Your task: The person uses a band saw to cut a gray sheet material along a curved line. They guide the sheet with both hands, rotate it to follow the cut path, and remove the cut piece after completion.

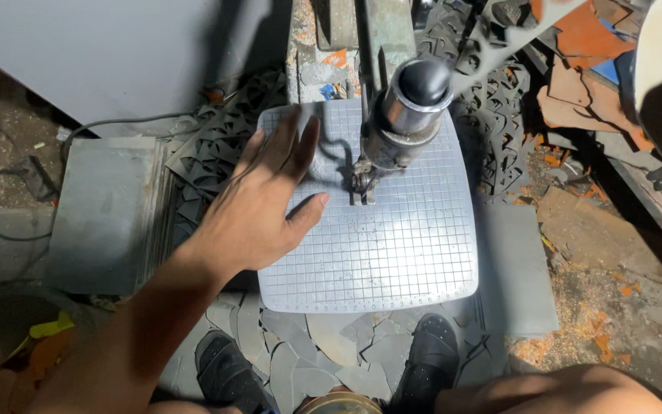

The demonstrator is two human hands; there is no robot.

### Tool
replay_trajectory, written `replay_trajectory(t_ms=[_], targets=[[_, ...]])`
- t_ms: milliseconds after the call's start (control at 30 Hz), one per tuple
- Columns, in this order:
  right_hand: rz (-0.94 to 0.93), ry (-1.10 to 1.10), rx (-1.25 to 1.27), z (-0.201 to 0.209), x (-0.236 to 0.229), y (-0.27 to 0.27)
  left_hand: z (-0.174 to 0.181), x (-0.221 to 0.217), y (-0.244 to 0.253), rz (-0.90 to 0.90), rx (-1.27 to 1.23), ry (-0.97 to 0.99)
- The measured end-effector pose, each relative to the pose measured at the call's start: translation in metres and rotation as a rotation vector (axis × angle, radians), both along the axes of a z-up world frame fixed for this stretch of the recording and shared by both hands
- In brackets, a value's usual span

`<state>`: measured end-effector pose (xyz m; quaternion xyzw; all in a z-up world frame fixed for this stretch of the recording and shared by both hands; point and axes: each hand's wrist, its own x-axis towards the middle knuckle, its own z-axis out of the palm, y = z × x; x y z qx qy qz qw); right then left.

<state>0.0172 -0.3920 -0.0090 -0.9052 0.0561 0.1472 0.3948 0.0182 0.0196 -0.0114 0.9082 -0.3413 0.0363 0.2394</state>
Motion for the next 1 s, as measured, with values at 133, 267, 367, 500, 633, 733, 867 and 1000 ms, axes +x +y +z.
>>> replay_trajectory(t_ms=[133,267,367,500,633,733,867,1000], targets=[[-0.174,-0.018,-0.353,-0.02,0.0,-0.05,-0.003,-0.001,0.002,-0.009,-0.03,-0.018],[-0.037,0.365,-0.461,-0.069,-0.035,-0.083,-0.003,0.0,0.002,0.006,-0.041,-0.007],[0.505,0.476,-0.156,-0.12,-0.068,-0.103,-0.003,0.0,0.002,-0.015,-0.055,-0.047],[0.137,0.285,-0.777,-0.128,-0.08,-0.176,-0.002,0.002,0.0,-0.032,-0.066,-0.052],[-0.209,0.295,-0.782,-0.135,-0.111,-0.207,0.004,-0.002,-0.003,-0.035,-0.119,-0.041],[-0.342,0.57,-0.658,-0.178,-0.138,-0.181,0.002,-0.003,-0.005,-0.012,-0.136,-0.031],[-0.236,0.496,-0.593,-0.219,-0.136,-0.148,-0.002,0.0,-0.004,-0.016,-0.078,-0.076],[-0.207,0.438,-0.613,-0.2,-0.114,-0.167,-0.008,-0.001,-0.004,-0.011,-0.09,-0.09]])
